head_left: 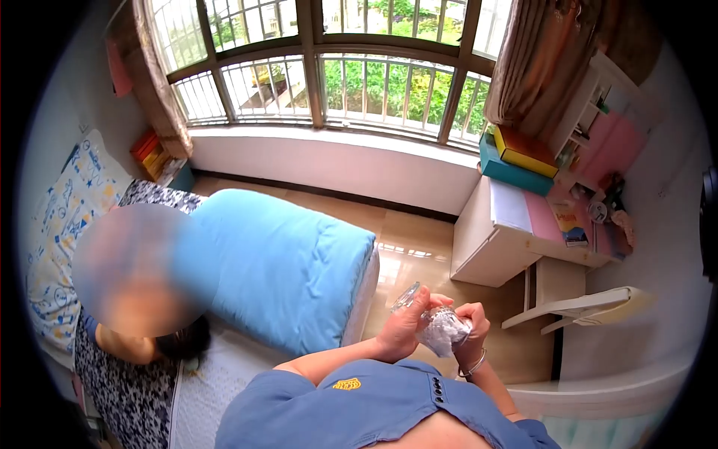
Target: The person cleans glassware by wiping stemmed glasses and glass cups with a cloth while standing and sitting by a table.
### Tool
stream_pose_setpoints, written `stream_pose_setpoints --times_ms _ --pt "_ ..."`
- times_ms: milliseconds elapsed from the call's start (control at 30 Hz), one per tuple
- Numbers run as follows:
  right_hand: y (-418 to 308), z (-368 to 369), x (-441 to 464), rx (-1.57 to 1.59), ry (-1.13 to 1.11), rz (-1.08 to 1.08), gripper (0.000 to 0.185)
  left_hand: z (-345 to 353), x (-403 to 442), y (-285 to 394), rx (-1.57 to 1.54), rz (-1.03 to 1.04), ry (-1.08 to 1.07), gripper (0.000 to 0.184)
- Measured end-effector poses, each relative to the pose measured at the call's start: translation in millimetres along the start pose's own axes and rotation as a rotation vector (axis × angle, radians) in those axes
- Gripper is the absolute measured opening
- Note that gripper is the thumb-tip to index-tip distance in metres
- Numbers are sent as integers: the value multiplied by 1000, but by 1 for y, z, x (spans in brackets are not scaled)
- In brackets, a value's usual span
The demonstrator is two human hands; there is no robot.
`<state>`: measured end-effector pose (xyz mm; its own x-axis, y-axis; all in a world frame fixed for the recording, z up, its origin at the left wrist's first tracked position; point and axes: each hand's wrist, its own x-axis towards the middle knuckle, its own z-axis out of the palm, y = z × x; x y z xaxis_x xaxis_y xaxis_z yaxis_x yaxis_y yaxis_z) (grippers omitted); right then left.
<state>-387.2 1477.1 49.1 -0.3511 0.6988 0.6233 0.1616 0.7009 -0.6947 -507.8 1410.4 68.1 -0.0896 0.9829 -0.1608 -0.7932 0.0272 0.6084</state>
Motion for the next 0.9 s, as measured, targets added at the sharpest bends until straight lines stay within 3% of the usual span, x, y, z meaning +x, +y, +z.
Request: stream_pose_setpoints --times_ms 67,133,167,200,267,400,533,900 --pt "7 12 15 38 15 106 22 4 21 21 13 21 9 31" --pt "26 28 24 614 23 546 15 -3 43 33 110 101 -179 26" --pt "29 37 30 522 -54 489 10 -2 50 39 179 208 -303 21" --pt "43 49 31 82 -119 111 20 -4 59 44 185 248 -420 17" --pt "53 60 46 56 -174 42 19 -13 77 48 408 356 -470 12" --pt "78 74 82 556 -288 526 19 -21 110 64 460 367 -435 7" --pt "117 77 116 675 -406 620 19 -33 161 73 452 568 -483 18" --pt "218 105 242 809 -649 676 19 -28 295 115 419 638 -385 15"
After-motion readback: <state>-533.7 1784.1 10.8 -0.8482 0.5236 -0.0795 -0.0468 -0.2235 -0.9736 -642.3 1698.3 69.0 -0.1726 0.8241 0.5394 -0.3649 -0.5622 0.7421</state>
